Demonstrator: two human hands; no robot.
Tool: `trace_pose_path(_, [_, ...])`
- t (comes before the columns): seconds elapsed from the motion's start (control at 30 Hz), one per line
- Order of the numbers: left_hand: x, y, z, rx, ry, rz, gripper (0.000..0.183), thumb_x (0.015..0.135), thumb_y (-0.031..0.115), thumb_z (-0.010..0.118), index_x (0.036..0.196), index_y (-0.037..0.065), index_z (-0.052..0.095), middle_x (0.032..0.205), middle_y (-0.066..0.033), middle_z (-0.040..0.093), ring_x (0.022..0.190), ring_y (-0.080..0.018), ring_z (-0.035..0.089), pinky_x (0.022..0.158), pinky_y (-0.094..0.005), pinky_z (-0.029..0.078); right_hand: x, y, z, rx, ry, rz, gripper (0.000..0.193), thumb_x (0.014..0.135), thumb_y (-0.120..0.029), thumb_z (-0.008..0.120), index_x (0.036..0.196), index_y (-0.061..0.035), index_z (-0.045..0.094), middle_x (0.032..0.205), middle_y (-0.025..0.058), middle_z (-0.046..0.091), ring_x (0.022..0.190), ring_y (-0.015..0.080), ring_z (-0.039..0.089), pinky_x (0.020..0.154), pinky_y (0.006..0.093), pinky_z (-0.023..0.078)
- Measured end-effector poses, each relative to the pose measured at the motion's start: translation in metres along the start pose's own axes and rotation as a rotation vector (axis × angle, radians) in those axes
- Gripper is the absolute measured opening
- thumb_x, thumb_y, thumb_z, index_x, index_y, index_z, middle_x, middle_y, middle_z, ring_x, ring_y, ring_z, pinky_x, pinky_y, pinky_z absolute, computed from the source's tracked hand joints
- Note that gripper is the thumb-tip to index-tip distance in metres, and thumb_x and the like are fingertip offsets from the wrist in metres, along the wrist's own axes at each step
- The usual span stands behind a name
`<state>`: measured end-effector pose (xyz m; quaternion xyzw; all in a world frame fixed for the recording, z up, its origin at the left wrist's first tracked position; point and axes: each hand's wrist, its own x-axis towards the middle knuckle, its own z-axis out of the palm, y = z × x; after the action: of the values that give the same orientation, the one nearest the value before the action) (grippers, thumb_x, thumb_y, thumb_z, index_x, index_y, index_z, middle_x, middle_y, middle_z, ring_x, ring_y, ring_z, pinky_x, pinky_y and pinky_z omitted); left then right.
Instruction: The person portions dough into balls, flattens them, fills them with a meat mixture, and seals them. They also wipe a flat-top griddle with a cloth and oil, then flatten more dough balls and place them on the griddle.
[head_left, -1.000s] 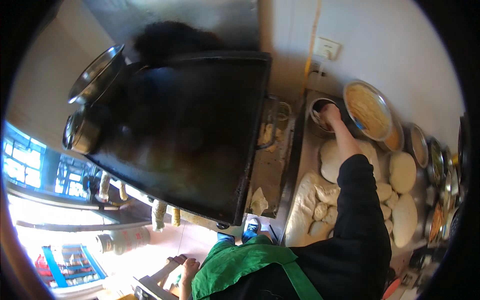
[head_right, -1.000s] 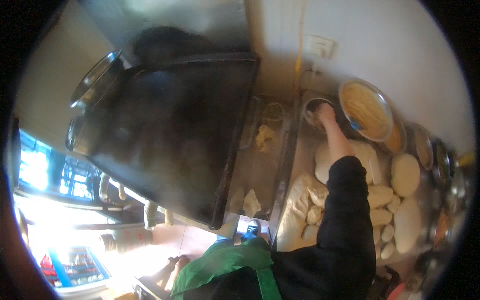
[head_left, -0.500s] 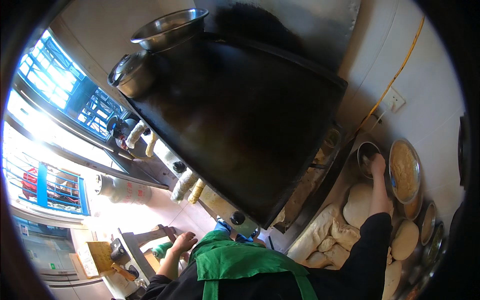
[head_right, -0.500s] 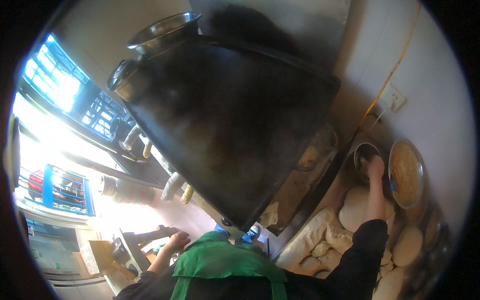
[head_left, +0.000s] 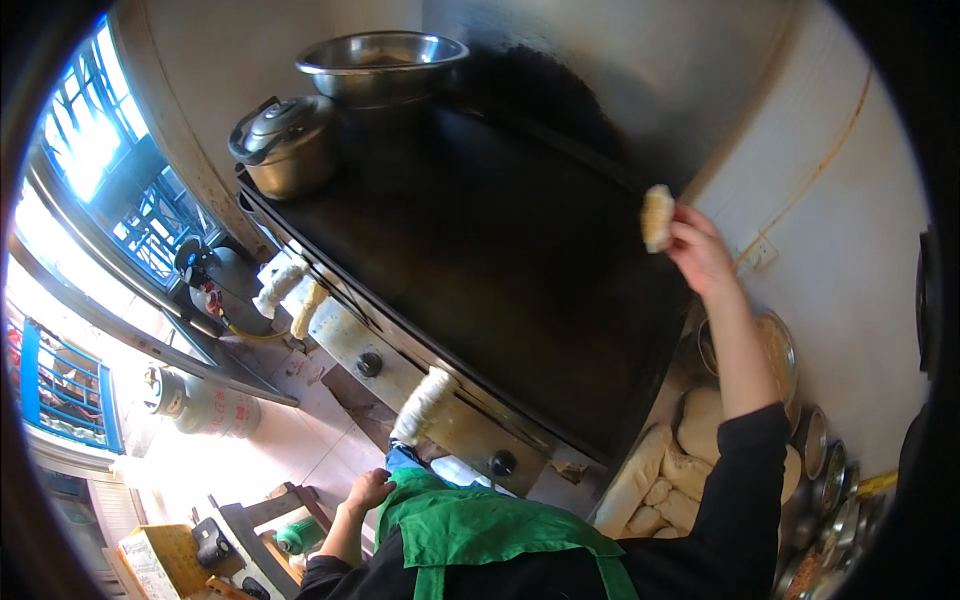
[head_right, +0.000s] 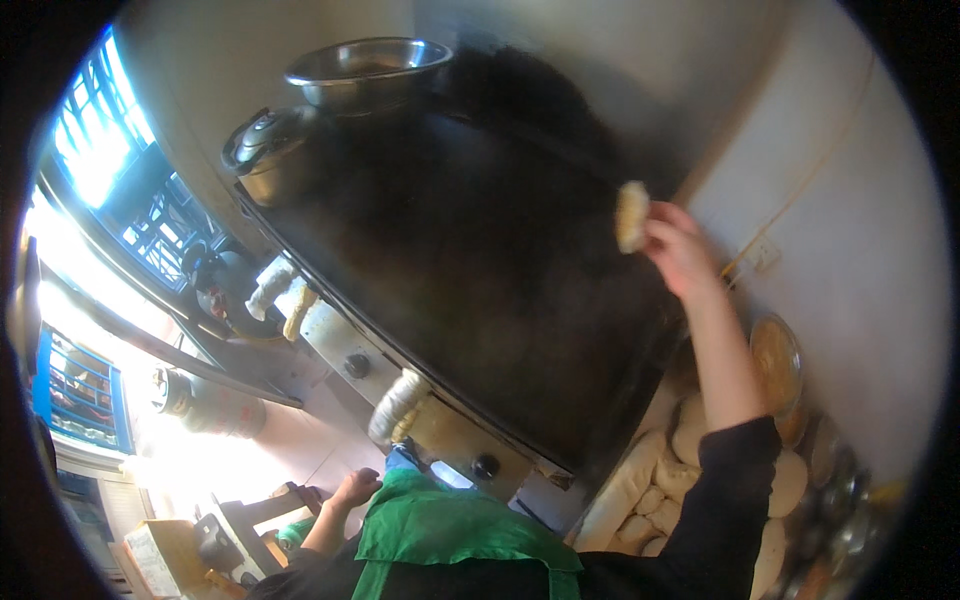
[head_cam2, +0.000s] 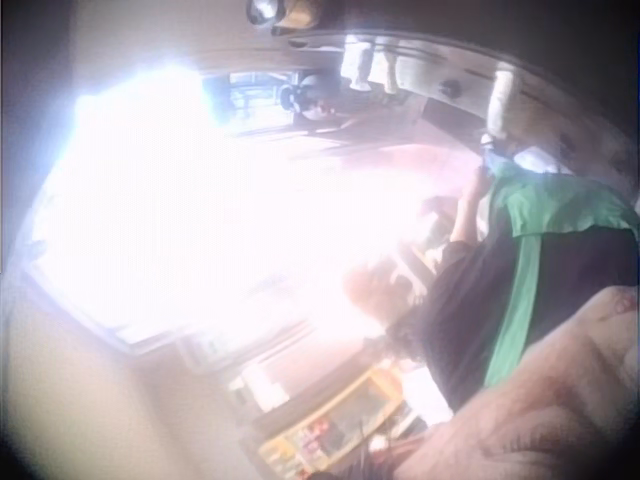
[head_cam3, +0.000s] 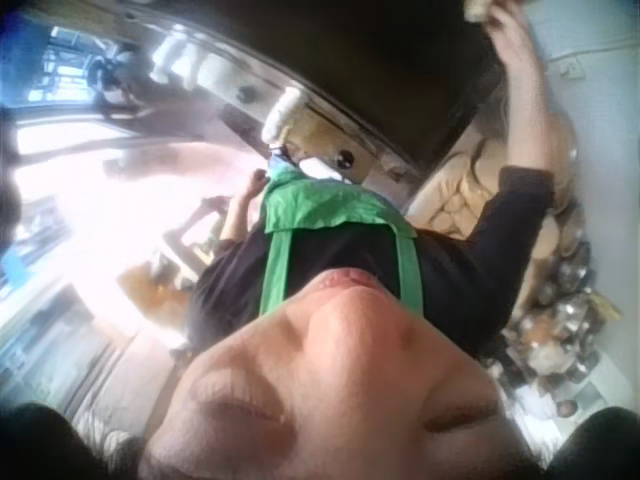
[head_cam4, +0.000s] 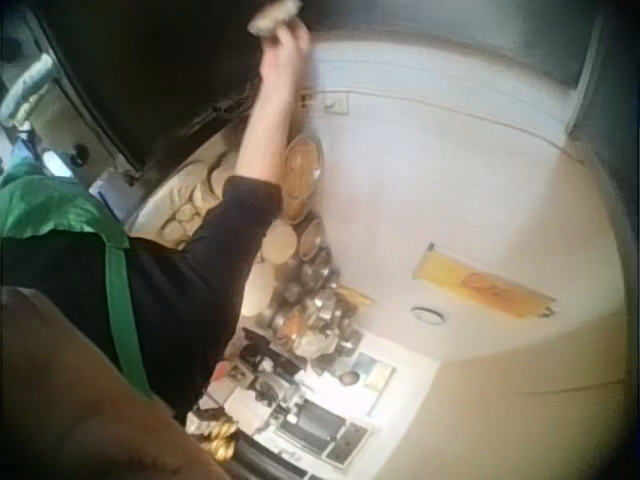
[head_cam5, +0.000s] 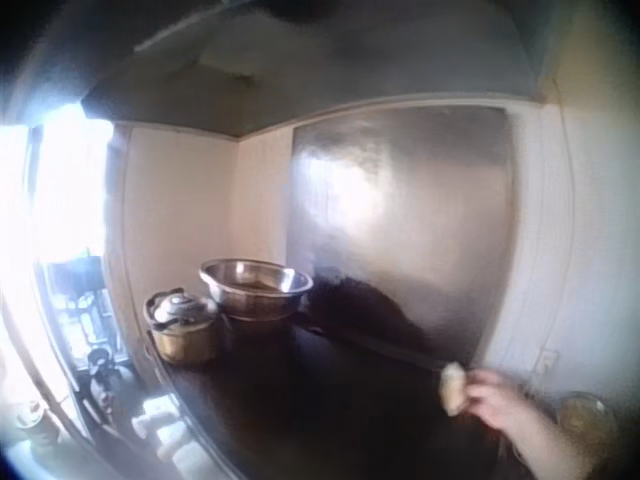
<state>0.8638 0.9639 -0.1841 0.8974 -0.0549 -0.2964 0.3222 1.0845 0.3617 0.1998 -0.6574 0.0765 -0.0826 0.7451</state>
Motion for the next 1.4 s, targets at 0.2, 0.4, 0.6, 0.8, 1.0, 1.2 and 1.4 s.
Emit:
trace_pose_path(0.2, [0.003, -0.061, -0.045, -0.138, 0.106, -0.154, 0.043, 0.082, 0.033, 0.064, 0.108, 0.000, 0.069, 0.102, -0.0221, 0.070, 0.098, -0.0348, 0.068, 0.087, -0.0416, 0.054, 0.102, 0.071, 0.252, -0.430, -0.332, -0.081, 0.022, 0.083, -0.009, 0.069, 0.104, -0.0027, 0.069, 0.097, 0.0088, 0.070, 0.085, 0.0173, 0.068, 0.076, 0.0311, 0.055])
trace_pose_path(0.4, [0.005, -0.118, -0.098, -0.342, 0.259, -0.417, 0.040, 0.082, 0.027, 0.067, 0.108, -0.004, 0.067, 0.100, -0.0212, 0.072, 0.097, -0.0286, 0.070, 0.086, -0.0362, 0.054, 0.140, 0.135, 0.408, -1.008, -0.502, -0.720, 0.012, 0.077, -0.013, 0.071, 0.089, -0.0107, 0.072, 0.091, 0.0126, 0.063, 0.089, 0.0342, 0.063, 0.078, 0.0427, 0.053])
trace_pose_path(0.6, [0.047, -0.122, -0.113, -0.329, 0.035, -0.405, 0.040, 0.083, 0.026, 0.067, 0.109, -0.005, 0.066, 0.103, -0.0207, 0.071, 0.098, -0.0279, 0.070, 0.089, -0.0366, 0.053, 0.228, 0.152, 0.381, -1.172, -0.306, -0.750, 0.009, 0.082, -0.015, 0.070, 0.087, -0.0085, 0.074, 0.078, 0.0140, 0.065, 0.076, 0.0315, 0.065, 0.067, 0.0408, 0.053])
trace_pose_path(0.8, [0.064, -0.118, -0.115, -0.458, 0.047, -0.290, 0.042, 0.085, 0.027, 0.067, 0.112, -0.006, 0.066, 0.104, -0.0218, 0.071, 0.100, -0.0299, 0.069, 0.090, -0.0375, 0.053, 0.352, 0.122, 0.287, -1.261, 0.312, -0.238, 0.018, 0.082, -0.023, 0.073, 0.088, -0.0056, 0.075, 0.098, 0.0167, 0.072, 0.090, 0.0293, 0.070, 0.076, 0.0396, 0.055])
trace_pose_path(1.0, [0.058, -0.137, -0.122, -0.290, -0.058, -0.377, 0.045, 0.083, 0.031, 0.065, 0.112, -0.004, 0.065, 0.104, -0.0224, 0.070, 0.102, -0.0325, 0.068, 0.091, -0.0386, 0.052, 0.280, 0.145, 0.372, -0.984, -0.161, -0.245, 0.025, 0.086, -0.033, 0.072, 0.084, -0.0082, 0.075, 0.086, 0.0148, 0.072, 0.084, 0.0261, 0.069, 0.076, 0.0385, 0.053])
trace_pose_path(1.2, [0.082, -0.118, -0.131, -0.377, 0.020, -0.259, 0.042, 0.086, 0.029, 0.064, 0.112, -0.004, 0.065, 0.104, -0.0218, 0.071, 0.102, -0.0310, 0.068, 0.091, -0.0381, 0.052, 0.114, 0.135, 0.417, -0.858, -0.879, -0.621, 0.012, 0.078, -0.005, 0.072, 0.090, -0.0075, 0.075, 0.088, 0.0113, 0.064, 0.086, 0.0282, 0.064, 0.075, 0.0392, 0.053])
trace_pose_path(1.4, [0.076, -0.111, -0.129, -0.425, -0.019, -0.252, 0.040, 0.085, 0.025, 0.067, 0.111, -0.005, 0.065, 0.104, -0.0213, 0.071, 0.100, -0.0292, 0.069, 0.090, -0.0370, 0.053, 0.193, 0.098, 0.322, -0.905, -0.452, -0.455, 0.014, 0.079, -0.008, 0.074, 0.093, -0.0066, 0.075, 0.091, 0.0108, 0.070, 0.086, 0.0240, 0.069, 0.077, 0.0354, 0.055])
